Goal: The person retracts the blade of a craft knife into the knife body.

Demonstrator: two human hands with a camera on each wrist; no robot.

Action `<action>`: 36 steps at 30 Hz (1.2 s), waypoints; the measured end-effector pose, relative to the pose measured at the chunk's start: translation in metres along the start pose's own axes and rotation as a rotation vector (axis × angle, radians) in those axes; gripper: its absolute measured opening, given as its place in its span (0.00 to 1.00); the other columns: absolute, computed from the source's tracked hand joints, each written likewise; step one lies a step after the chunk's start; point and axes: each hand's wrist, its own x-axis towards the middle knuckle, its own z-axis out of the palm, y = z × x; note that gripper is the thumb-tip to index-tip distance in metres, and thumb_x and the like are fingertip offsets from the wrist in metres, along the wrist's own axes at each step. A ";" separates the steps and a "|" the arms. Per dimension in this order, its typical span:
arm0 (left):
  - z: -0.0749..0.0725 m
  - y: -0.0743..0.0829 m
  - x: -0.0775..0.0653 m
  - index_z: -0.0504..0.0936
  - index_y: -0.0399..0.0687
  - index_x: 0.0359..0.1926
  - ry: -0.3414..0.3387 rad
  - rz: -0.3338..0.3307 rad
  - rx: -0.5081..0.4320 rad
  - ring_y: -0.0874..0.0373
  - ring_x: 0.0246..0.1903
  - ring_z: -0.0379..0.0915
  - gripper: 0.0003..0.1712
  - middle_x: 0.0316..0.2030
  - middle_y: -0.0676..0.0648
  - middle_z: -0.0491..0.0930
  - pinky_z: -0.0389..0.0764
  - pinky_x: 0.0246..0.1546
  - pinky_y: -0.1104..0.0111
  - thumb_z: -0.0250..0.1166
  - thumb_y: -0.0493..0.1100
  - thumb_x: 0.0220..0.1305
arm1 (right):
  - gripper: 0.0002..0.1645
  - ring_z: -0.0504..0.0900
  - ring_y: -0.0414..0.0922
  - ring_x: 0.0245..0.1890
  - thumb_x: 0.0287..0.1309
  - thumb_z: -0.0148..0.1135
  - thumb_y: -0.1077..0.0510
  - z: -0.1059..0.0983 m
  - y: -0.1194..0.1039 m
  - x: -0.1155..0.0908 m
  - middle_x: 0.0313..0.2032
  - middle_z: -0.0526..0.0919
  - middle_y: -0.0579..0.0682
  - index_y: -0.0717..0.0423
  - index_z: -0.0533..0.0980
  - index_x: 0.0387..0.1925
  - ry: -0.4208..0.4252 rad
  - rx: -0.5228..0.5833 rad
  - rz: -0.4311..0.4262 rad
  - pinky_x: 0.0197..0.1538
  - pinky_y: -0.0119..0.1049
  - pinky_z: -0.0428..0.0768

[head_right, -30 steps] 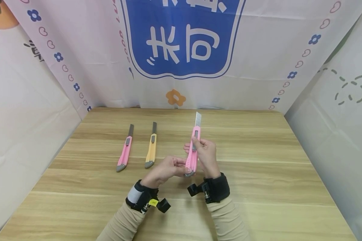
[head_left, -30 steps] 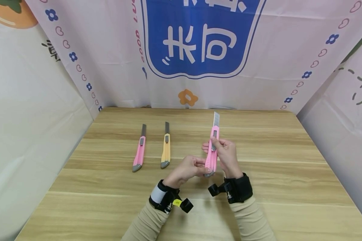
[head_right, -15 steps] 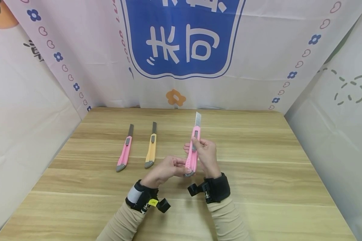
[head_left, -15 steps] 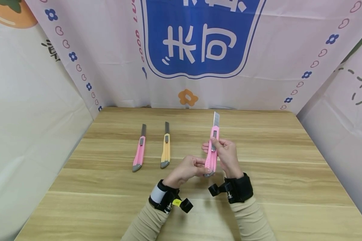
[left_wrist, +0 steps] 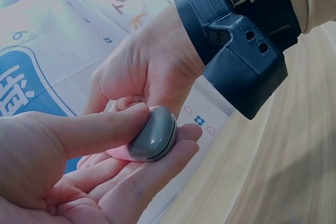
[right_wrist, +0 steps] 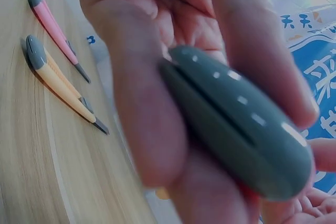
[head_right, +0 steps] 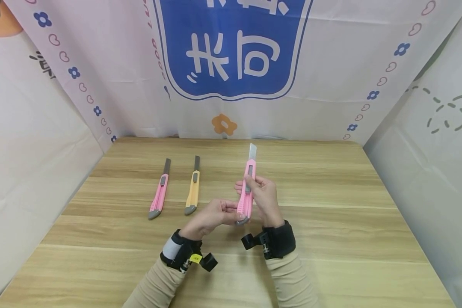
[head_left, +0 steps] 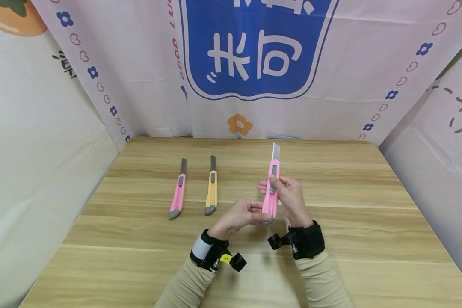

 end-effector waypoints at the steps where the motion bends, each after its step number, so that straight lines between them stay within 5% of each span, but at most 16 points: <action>1: 0.000 0.000 0.000 0.79 0.31 0.52 -0.001 0.001 -0.001 0.68 0.31 0.82 0.17 0.44 0.35 0.86 0.84 0.51 0.56 0.63 0.33 0.61 | 0.24 0.89 0.37 0.30 0.69 0.53 0.59 0.000 -0.001 0.000 0.25 0.89 0.40 0.74 0.69 0.58 0.000 -0.004 0.002 0.42 0.33 0.87; 22: 0.003 -0.001 0.003 0.77 0.32 0.54 0.072 -0.005 -0.046 0.60 0.40 0.84 0.22 0.49 0.34 0.83 0.85 0.49 0.67 0.66 0.32 0.58 | 0.30 0.88 0.37 0.28 0.69 0.52 0.48 0.001 -0.003 0.002 0.22 0.88 0.40 0.71 0.71 0.57 0.065 -0.011 0.070 0.39 0.31 0.87; 36: 0.003 0.000 0.000 0.78 0.33 0.55 0.029 0.000 -0.047 0.63 0.40 0.83 0.21 0.49 0.35 0.84 0.85 0.48 0.69 0.65 0.32 0.59 | 0.25 0.87 0.37 0.22 0.69 0.53 0.56 0.003 0.001 -0.001 0.17 0.86 0.40 0.79 0.71 0.53 0.081 -0.019 -0.053 0.32 0.32 0.87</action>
